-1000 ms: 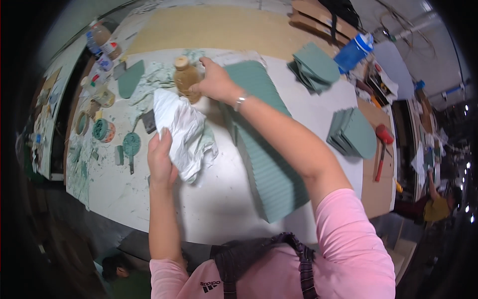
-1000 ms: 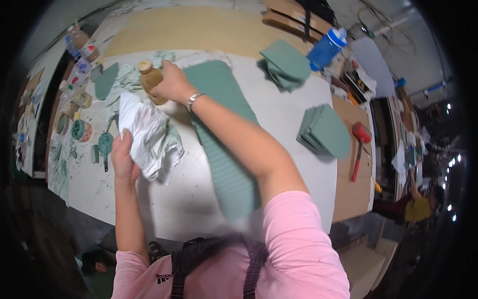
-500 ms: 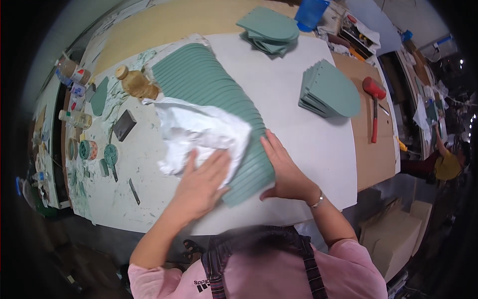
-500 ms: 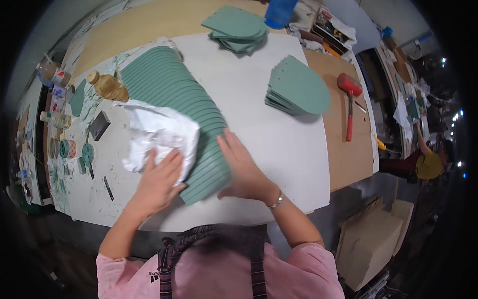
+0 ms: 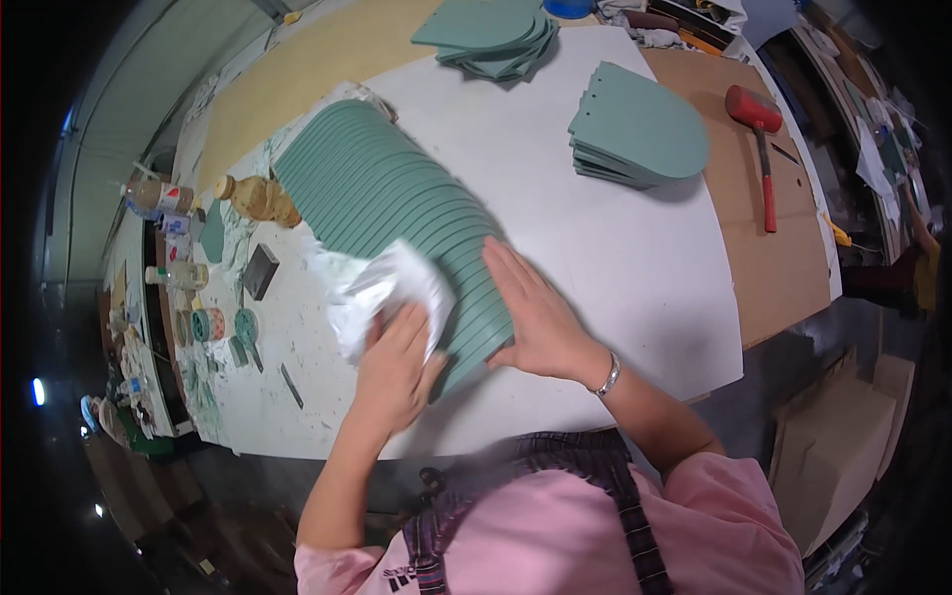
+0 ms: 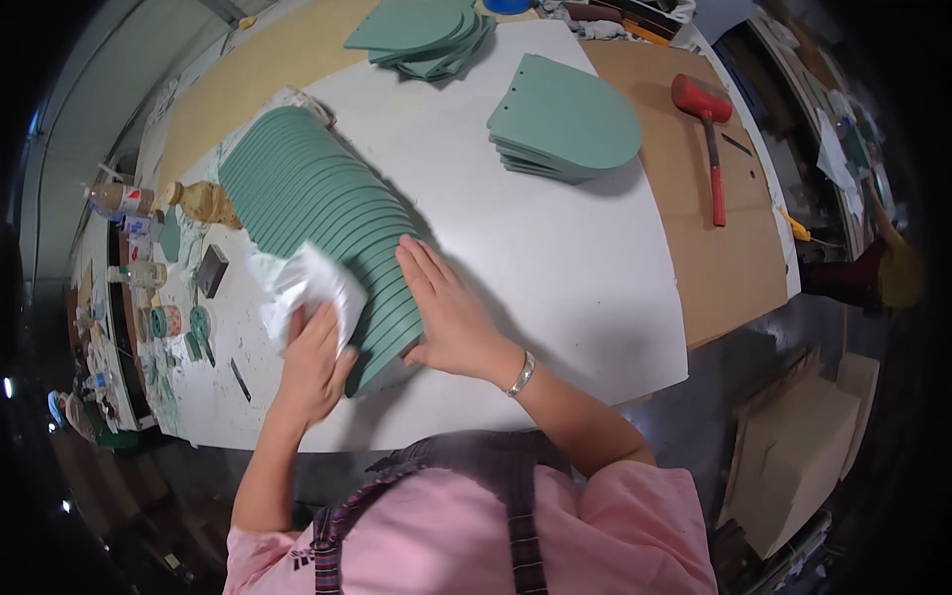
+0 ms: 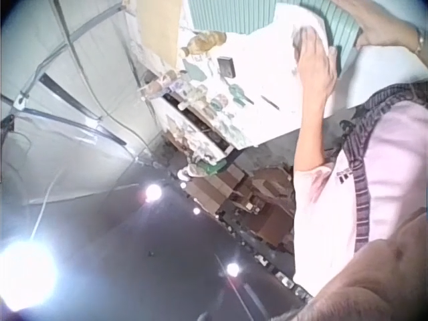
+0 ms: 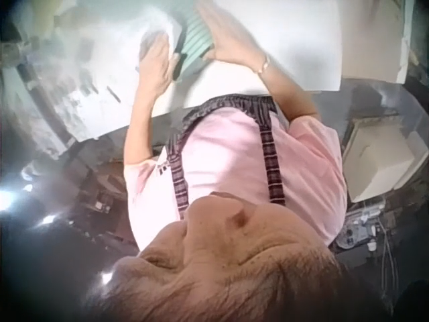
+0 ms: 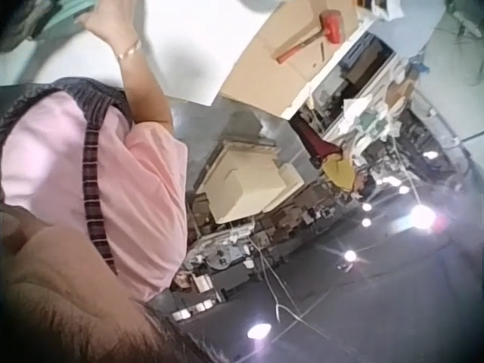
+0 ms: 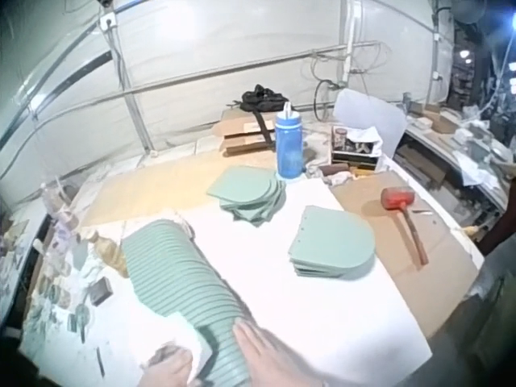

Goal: The person cleans a stack of green curved components using a cloth. They apply a liquid from a bottle onto the cloth several times and wipe the exterior surface and edges of the stacked items, occasionally removing a single piece to wipe it individually.

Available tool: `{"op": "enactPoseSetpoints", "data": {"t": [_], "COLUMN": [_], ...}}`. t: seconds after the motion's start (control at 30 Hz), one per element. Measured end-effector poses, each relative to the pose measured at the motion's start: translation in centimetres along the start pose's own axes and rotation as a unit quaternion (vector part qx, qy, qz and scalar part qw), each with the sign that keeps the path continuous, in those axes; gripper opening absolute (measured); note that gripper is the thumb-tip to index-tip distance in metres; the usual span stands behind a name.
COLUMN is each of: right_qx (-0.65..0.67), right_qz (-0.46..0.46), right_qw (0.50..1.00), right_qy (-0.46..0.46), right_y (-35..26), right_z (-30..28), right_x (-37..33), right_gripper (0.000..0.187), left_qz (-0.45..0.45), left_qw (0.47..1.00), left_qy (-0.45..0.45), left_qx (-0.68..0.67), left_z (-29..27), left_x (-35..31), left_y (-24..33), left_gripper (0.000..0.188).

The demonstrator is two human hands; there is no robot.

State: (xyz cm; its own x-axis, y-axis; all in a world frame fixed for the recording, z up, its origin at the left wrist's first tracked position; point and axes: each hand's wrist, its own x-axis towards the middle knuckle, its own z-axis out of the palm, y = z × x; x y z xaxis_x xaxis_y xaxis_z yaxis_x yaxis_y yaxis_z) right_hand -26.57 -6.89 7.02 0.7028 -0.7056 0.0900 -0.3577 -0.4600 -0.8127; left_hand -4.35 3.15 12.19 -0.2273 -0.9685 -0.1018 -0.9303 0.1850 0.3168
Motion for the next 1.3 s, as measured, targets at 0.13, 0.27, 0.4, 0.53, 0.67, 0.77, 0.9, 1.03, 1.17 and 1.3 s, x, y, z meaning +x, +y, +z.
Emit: {"op": "enactPoseSetpoints", "data": {"t": [0.13, 0.27, 0.4, 0.53, 0.67, 0.77, 0.9, 1.03, 1.17, 1.3], "right_qx": [-0.005, -0.01, -0.04, -0.006, -0.002, 0.001, 0.016, 0.041, 0.004, 0.018], "right_qz": [0.009, -0.005, 0.0, 0.016, 0.0, 0.009, 0.021, -0.001, 0.014, 0.02], "right_qw": [1.0, 1.0, 0.999, 1.0, 0.999, 0.999, 0.999, 0.997, 0.998, 0.998], "right_qy": [0.009, 0.019, 0.024, 0.012, 0.038, 0.048, 0.033, 0.073, 0.067, 0.051], "right_y": [0.1, 0.7, 0.5, 0.8, 0.7, 1.1, 1.0, 1.4, 1.5, 1.4], "right_z": [0.1, 0.5, 0.5, -0.1, 0.8, 0.7, 0.8, 1.2, 1.0, 0.8], "right_x": [-0.2, -0.3, -0.1, -0.6, -0.2, -0.3, -0.8, -0.5, -0.9, -1.0], "right_gripper": [0.123, 0.122, 0.123, 0.121, 0.116, 0.115, 0.107, 0.098, 0.101, 0.116], "left_qz": [-0.043, 0.02, 0.02, 0.015, 0.042, 0.064, 0.011, 0.05, 0.035, -0.315], "left_qw": [0.989, 1.0, 0.999, 0.998, 0.997, 0.997, 0.998, 0.997, 0.997, 0.782], "left_qy": [-0.002, -0.018, 0.009, -0.014, 0.025, 0.005, -0.031, 0.021, 0.022, 0.167], "left_qx": [-0.142, -0.004, -0.035, -0.053, -0.055, -0.051, -0.055, -0.048, -0.059, -0.511], "left_z": [-0.9, -0.7, 0.4, -0.5, 0.7, 0.6, -0.3, 0.7, 0.8, 0.0], "left_x": [2.9, -0.1, 3.7, -0.4, 1.9, 2.3, -2.8, 1.7, -3.1, -7.5], "left_y": [2.6, 0.9, 3.8, 3.6, 4.6, 5.3, 4.4, 6.5, 4.9, 0.5], "left_gripper": [0.06, 0.06, 0.06, 0.06, 0.063, 0.06, 0.059, 0.063, 0.054, 0.037]}}
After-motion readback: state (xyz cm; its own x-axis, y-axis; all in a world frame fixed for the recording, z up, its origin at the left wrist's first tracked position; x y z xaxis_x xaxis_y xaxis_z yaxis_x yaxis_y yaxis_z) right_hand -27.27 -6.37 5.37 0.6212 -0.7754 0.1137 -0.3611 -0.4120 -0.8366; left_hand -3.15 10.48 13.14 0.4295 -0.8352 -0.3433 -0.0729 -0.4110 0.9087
